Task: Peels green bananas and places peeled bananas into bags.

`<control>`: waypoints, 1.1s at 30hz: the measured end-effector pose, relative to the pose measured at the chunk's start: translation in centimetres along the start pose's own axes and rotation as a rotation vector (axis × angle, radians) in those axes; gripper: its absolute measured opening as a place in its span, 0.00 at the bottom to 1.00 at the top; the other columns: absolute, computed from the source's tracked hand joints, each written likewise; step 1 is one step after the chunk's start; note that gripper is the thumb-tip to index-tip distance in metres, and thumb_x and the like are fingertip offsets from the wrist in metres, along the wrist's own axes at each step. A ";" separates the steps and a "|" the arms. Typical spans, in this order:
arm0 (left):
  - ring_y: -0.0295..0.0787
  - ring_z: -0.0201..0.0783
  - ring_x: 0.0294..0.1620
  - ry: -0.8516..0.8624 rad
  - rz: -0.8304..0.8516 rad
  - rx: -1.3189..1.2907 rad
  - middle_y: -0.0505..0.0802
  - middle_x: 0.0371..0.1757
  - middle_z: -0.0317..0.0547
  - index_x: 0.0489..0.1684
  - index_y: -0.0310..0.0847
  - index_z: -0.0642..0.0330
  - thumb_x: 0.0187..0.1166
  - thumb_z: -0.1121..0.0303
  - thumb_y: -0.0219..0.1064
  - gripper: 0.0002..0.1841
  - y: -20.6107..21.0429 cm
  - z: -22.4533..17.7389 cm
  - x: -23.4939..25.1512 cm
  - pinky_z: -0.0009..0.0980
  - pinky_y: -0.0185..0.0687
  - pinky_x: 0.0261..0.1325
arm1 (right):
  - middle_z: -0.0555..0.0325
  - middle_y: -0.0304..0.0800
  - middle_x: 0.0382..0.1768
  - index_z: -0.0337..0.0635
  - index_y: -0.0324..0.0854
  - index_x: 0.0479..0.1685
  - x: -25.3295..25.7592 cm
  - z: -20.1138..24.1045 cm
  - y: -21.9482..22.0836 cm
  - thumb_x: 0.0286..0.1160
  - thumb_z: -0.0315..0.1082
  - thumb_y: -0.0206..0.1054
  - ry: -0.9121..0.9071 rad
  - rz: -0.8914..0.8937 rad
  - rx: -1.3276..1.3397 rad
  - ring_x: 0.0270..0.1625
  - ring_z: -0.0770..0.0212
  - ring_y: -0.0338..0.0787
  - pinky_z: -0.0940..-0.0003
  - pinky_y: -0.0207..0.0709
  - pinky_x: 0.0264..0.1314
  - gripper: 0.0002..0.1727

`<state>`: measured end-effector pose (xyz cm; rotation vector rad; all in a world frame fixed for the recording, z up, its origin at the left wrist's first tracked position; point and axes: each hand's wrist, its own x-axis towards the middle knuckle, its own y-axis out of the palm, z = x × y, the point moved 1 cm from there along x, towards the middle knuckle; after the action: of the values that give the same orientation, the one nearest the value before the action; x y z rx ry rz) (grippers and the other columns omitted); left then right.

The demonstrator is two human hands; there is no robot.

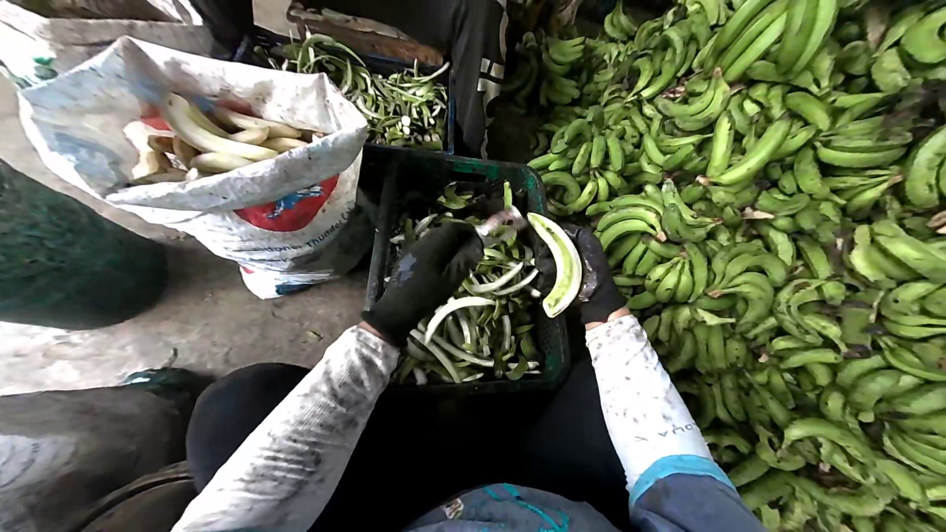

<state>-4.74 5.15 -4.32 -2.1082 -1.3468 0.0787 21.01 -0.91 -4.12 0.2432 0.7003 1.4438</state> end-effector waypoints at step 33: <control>0.84 0.66 0.64 -0.518 0.880 0.463 0.90 0.57 0.66 0.50 0.85 0.68 0.83 0.50 0.64 0.24 0.3 -1.9 -3.9 0.70 0.75 0.61 | 0.58 0.82 0.44 0.47 0.74 0.58 11.8 -3.1 19.2 0.88 0.46 0.48 -0.125 -0.149 -0.218 0.43 0.62 0.84 0.61 0.82 0.43 0.16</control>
<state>-5.70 0.90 -4.06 -2.1578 -0.4495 1.2316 3.14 12.33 0.68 0.1082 0.4458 1.3371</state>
